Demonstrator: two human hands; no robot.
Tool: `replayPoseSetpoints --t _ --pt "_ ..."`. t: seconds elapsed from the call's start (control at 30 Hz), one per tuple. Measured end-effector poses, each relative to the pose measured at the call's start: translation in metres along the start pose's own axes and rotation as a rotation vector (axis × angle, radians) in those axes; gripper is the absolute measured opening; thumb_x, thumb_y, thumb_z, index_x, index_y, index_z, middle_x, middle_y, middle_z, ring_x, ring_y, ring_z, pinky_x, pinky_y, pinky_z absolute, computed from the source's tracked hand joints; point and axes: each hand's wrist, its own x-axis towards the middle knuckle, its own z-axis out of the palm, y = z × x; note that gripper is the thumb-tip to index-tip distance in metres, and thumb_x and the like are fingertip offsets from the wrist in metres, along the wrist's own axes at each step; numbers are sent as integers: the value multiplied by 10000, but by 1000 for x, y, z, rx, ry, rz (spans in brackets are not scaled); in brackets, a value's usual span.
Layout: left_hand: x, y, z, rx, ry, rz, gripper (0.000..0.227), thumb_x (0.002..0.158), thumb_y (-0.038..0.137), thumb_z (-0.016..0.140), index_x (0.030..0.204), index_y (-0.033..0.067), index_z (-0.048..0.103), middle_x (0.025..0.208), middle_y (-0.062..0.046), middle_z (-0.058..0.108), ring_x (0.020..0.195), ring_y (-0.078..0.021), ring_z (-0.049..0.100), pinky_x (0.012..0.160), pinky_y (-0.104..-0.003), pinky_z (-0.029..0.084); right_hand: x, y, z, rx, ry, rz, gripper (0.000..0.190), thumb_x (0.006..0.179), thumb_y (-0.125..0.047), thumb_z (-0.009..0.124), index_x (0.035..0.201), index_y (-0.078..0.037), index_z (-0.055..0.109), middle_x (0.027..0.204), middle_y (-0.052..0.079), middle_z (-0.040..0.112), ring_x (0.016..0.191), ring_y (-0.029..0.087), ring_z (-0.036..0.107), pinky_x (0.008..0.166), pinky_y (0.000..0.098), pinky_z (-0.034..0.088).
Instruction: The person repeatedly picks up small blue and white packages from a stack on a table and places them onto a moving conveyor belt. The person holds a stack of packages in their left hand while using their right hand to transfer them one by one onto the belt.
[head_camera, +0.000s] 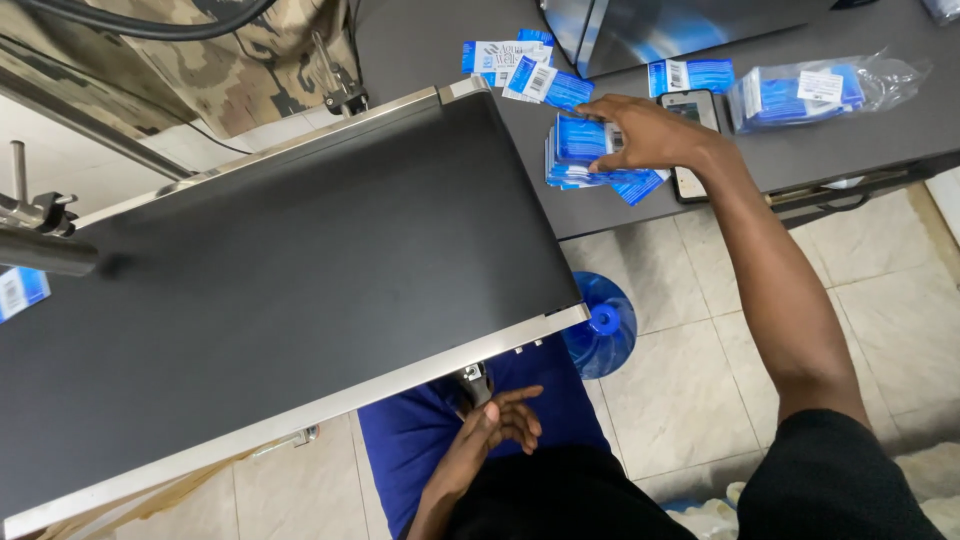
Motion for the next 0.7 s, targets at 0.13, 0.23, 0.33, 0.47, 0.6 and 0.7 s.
replayPoseSetpoints --t 0.13,0.23,0.33,0.47,0.6,0.7 --pt "-1 4 2 24 -15 11 854 1059 636 449 1554 -52 552 1076 -124 721 922 -212 712 834 -351 599 1 8 -4 -19 62 -39 968 874 -423 835 1674 -73 418 1649 193 481 1404 399 527 1081 519 491" --pt "-2 9 7 19 -43 29 828 1074 616 459 1559 -49 553 1088 -132 723 932 -220 713 835 -353 597 0 11 -10 -17 117 -54 955 874 -452 830 1659 -54 462 1634 212 498 1402 411 528 1076 524 483" --pt "-6 18 14 -8 -80 26 856 1062 643 472 1564 -46 543 1111 -141 720 936 -227 715 851 -356 593 -8 6 -21 11 148 -56 926 896 -443 823 1659 -43 483 1497 196 571 1285 398 604 981 514 529" --pt "-11 42 26 -98 -129 23 900 1044 686 454 1567 -43 529 1143 -173 713 998 -273 727 857 -395 613 -44 -42 -44 -6 139 -102 936 899 -459 788 1679 -64 452 1577 205 520 1319 393 575 1018 493 506" --pt "-3 54 30 -259 -142 59 970 1003 756 418 1618 7 466 1177 -219 707 1118 -337 710 929 -461 610 -110 -136 -42 -90 -60 -137 936 918 -509 727 1722 -212 349 1682 112 441 1017 280 687 862 440 590" --pt "2 60 29 -334 -164 -60 1257 813 908 381 1715 36 302 1378 -344 664 1242 -441 707 997 -506 620 -157 -195 -2 146 -314 -265 757 874 -140 852 1544 -200 505 1500 41 626 1170 215 775 791 254 733"
